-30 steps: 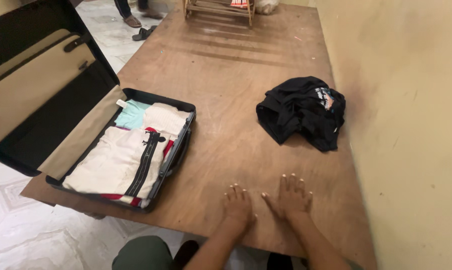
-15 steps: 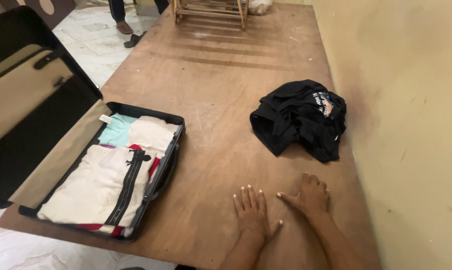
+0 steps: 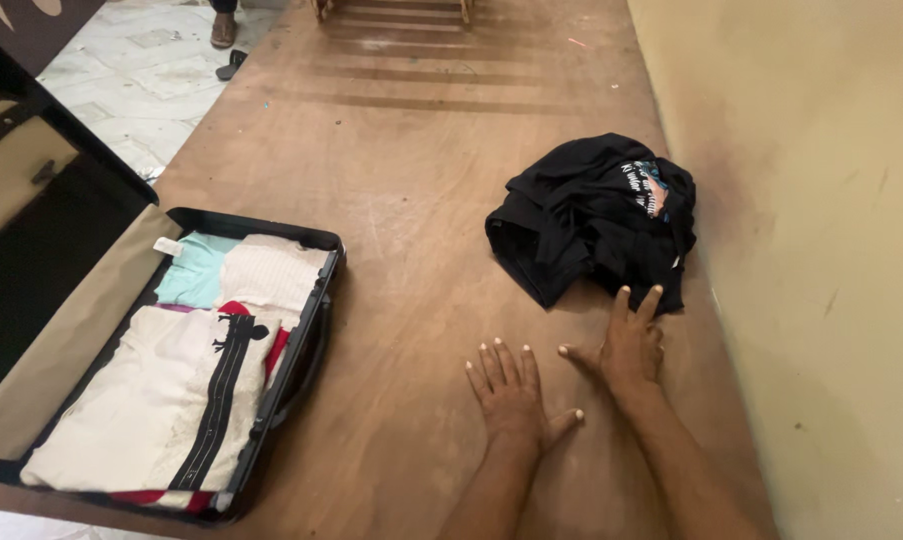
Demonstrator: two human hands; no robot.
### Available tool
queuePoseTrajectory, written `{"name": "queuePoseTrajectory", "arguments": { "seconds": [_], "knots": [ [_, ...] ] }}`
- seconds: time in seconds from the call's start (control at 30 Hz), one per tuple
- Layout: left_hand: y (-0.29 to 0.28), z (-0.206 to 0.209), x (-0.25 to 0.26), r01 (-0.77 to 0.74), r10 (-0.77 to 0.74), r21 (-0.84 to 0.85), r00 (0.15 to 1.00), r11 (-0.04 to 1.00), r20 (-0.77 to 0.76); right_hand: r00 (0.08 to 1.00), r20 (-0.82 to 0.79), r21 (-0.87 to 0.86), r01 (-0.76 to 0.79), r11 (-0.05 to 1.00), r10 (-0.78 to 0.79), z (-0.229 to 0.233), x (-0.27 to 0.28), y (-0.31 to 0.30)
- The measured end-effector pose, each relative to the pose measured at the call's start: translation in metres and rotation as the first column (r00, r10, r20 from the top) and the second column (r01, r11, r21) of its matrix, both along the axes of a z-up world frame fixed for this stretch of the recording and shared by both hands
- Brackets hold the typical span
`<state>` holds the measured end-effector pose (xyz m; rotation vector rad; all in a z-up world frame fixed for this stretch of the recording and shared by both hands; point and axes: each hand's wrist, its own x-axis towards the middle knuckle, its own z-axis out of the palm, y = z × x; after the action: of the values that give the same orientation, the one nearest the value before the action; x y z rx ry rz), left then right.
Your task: The person folds a white cloth and a black t-shirt on a low wooden table and places them into an open suitcase. The person handles each item one at a time, smoothing and folding them before packing.
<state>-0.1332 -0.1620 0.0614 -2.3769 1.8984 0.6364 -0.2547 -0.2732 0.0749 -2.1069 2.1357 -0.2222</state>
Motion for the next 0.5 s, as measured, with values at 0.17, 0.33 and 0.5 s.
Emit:
{"name": "queuePoseTrajectory", "arguments": {
  "seconds": [0.17, 0.33, 0.5],
  "knots": [
    [-0.004, -0.015, 0.004, 0.003, -0.012, -0.204, 0.999, 0.979, -0.045, 1.0, -0.013, 0.015, -0.025, 1.0, 0.026, -0.002, -0.001, -0.022],
    [-0.003, -0.031, 0.005, -0.002, -0.02, -0.381, 0.998, 0.925, -0.054, 0.995, -0.088, -0.004, -0.052, 0.999, 0.051, -0.004, -0.003, -0.041],
    [-0.006, -0.035, 0.006, -0.01, -0.016, -0.409, 0.998, 0.913, -0.06, 0.991, -0.125, 0.012, -0.036, 0.999, 0.037, -0.003, 0.001, -0.053]
  ]
}}
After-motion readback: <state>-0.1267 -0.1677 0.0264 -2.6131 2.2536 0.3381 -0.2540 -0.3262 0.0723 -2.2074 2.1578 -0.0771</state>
